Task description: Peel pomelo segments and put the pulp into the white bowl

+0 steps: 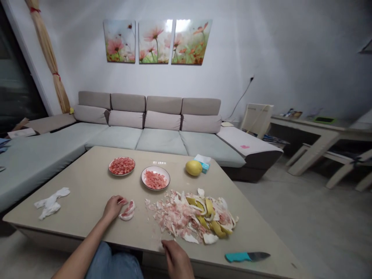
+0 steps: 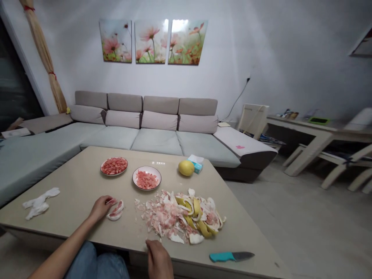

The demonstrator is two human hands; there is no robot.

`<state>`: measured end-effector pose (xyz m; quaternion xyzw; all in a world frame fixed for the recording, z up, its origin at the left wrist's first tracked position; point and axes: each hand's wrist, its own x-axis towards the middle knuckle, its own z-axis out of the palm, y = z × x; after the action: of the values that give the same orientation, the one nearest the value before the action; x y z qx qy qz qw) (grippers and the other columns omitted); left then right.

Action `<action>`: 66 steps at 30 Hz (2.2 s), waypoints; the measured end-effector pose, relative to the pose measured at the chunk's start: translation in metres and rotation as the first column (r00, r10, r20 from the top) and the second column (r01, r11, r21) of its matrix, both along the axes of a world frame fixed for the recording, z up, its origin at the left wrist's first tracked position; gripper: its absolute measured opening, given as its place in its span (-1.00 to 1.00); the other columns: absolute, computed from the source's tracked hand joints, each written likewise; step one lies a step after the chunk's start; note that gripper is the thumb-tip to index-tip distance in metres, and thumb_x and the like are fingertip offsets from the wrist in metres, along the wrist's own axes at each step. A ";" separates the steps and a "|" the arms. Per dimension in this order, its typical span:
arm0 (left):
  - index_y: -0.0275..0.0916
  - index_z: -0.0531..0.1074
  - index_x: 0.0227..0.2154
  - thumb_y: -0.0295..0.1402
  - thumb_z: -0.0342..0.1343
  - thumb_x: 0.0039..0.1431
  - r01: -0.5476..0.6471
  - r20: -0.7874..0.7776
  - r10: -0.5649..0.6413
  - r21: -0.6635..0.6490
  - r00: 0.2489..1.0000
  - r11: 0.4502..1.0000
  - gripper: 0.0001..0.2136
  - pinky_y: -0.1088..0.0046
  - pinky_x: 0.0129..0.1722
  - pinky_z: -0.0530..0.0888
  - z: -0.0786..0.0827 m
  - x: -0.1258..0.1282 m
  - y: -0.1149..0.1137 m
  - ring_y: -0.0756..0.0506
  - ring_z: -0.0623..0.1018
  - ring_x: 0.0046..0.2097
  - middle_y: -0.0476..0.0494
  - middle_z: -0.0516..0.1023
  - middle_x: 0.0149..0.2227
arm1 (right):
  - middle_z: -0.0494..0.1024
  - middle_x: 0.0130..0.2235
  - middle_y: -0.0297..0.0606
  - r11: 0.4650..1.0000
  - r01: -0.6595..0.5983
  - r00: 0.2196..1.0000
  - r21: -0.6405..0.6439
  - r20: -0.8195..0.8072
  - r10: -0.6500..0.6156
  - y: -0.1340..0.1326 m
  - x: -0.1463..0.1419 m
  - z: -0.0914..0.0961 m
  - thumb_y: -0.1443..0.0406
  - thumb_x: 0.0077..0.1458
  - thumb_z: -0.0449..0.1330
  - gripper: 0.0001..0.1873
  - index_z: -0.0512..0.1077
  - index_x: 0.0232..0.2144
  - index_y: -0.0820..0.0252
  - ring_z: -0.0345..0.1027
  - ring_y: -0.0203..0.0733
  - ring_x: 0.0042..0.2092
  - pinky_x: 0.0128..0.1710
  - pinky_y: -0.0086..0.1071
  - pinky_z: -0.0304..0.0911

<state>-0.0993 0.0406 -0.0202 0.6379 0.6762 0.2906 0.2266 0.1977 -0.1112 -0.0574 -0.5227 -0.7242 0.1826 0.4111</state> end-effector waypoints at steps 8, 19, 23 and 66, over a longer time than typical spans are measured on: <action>-0.15 0.53 -0.28 -0.22 0.13 0.10 0.053 0.399 -0.178 0.306 0.899 0.951 -0.81 0.40 -0.18 0.48 0.037 0.056 -0.053 -0.17 0.53 -0.13 -0.20 0.51 -0.16 | 0.64 -0.28 -0.13 0.990 0.010 0.911 -0.137 -0.407 -0.065 0.024 -0.039 0.033 0.09 0.11 0.19 -0.72 0.59 -0.28 0.11 0.54 -0.04 -0.30 -0.31 -0.29 0.49; -0.12 0.53 -0.20 -0.44 0.17 0.09 -0.065 0.249 -0.163 0.710 0.955 0.701 -0.80 0.12 0.07 0.42 0.027 0.102 -0.091 -0.19 0.48 -0.02 -0.18 0.44 -0.10 | 0.64 -0.27 -0.15 0.987 0.041 0.811 -0.157 -0.572 -0.125 0.041 -0.074 0.090 0.18 0.06 0.24 -0.77 0.60 -0.29 0.18 0.50 -0.09 -0.25 -0.25 -0.37 0.40; -0.14 0.48 -0.15 -0.44 0.12 0.14 -0.003 0.223 -0.179 0.634 0.958 0.773 -0.78 0.14 0.05 0.45 0.025 0.107 -0.099 -0.21 0.44 0.08 -0.23 0.41 0.03 | 0.64 -0.36 -0.18 0.972 0.036 0.781 -0.234 -0.600 -0.173 0.040 -0.072 0.090 0.18 0.06 0.23 -0.77 0.60 -0.34 0.20 0.49 -0.11 -0.32 -0.32 -0.39 0.38; -0.18 0.46 -0.25 -0.42 0.39 -0.22 0.125 0.911 -0.061 0.011 0.408 0.992 -0.62 0.46 -0.26 0.49 0.080 0.101 -0.129 -0.08 0.52 -0.25 -0.10 0.53 -0.24 | 0.56 -0.57 -0.28 0.951 -0.135 0.947 -0.277 -0.317 0.042 0.017 -0.041 0.146 0.32 -0.02 0.21 -0.82 0.60 -0.54 0.23 0.34 -0.29 -0.54 -0.54 -0.50 0.18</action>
<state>0.0016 -0.0889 0.0601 0.4085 0.4175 0.5567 0.5907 0.1568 -0.0945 0.0882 -0.5099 -0.6389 0.3861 0.4275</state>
